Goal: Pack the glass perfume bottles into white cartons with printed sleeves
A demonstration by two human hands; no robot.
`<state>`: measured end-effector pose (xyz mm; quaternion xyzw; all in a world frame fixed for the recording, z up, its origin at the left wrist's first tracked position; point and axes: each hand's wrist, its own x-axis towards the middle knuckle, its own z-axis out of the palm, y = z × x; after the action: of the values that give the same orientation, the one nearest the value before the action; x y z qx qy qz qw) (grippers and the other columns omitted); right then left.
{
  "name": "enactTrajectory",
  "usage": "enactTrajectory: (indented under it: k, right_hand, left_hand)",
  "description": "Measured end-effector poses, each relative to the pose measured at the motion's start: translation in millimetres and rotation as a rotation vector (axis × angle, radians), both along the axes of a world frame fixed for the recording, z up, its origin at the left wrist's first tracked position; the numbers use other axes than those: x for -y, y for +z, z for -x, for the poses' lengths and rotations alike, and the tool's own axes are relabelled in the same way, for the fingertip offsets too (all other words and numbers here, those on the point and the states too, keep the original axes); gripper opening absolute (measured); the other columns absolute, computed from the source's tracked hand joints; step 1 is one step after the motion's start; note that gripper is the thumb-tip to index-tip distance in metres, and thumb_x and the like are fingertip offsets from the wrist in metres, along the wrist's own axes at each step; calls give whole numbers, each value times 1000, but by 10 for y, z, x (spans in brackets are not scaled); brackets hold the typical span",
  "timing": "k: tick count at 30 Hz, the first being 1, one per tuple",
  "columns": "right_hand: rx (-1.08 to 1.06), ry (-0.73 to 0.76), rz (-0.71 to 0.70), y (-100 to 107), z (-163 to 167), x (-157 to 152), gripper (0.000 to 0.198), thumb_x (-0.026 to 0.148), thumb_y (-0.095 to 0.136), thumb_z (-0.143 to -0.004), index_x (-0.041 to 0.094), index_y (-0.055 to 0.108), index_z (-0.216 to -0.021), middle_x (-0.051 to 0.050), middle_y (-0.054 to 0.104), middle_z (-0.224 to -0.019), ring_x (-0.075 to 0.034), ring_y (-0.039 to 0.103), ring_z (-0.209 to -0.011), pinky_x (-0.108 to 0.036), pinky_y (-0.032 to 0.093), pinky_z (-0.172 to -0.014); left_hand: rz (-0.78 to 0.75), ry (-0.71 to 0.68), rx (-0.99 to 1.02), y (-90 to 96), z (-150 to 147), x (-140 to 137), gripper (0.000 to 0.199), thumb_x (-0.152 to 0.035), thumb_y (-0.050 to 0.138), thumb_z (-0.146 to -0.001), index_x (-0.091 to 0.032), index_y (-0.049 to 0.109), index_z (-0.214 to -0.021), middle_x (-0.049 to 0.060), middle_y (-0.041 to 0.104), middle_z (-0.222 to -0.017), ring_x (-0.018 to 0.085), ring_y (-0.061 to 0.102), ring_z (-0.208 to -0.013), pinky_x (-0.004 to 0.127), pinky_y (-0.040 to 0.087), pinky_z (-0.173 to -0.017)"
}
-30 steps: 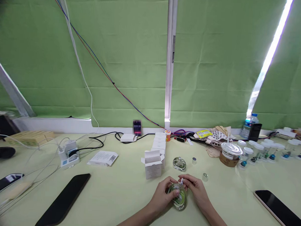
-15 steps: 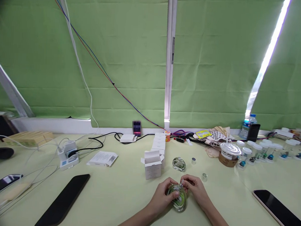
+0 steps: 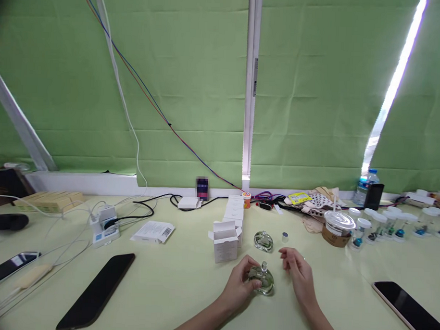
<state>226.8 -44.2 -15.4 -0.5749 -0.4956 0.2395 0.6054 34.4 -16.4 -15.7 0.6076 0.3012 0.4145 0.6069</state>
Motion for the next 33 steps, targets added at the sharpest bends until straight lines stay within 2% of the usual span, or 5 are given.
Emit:
enactTrajectory:
  k: [3, 6, 14, 23, 33]
  right_hand:
    - [246, -369, 1, -26, -222, -1, 48, 59, 42, -84, 17, 61, -98, -8, 56, -90, -23, 55, -74, -36, 46, -70]
    - [442, -439, 106, -120, -457, -39, 55, 60, 37, -83, 16, 58, -109, -10, 50, -98, -25, 56, -79, -43, 47, -77]
    - [444, -233, 213, -262, -589, -124, 38, 51, 50, -74, 20, 60, -94, -7, 66, -81, -28, 64, -78, -41, 51, -73]
    - [93, 48, -253, -45, 222, 24, 29, 37, 58, -85, 22, 55, -110, -9, 69, -99, -23, 66, -87, -34, 55, -76]
    - [396, 214, -362, 37, 388, -30, 19, 29, 57, -88, 28, 68, -104, -5, 70, -94, -22, 66, -88, -31, 54, -78]
  left_hand:
    - [-12, 27, -26, 12, 7, 12, 31, -1, 59, -57, -18, 56, -83, 1, 65, -81, 18, 55, -80, 27, 37, -71]
    - [-35, 44, -46, 17, 15, 13, 31, -1, 58, -58, -18, 56, -84, 2, 66, -81, 19, 55, -80, 28, 37, -71]
    - [-75, 104, -48, 18, 23, 9, 30, 0, 58, -60, -17, 58, -84, 2, 65, -83, 20, 56, -84, 29, 38, -75]
    - [-35, 105, 6, 42, 8, 6, 34, 5, 55, -56, -16, 57, -82, 1, 63, -80, 18, 56, -81, 27, 39, -72]
    - [-59, 67, 63, 11, 7, -12, 35, 6, 56, -57, -17, 56, -84, 1, 66, -85, 18, 58, -82, 26, 42, -73]
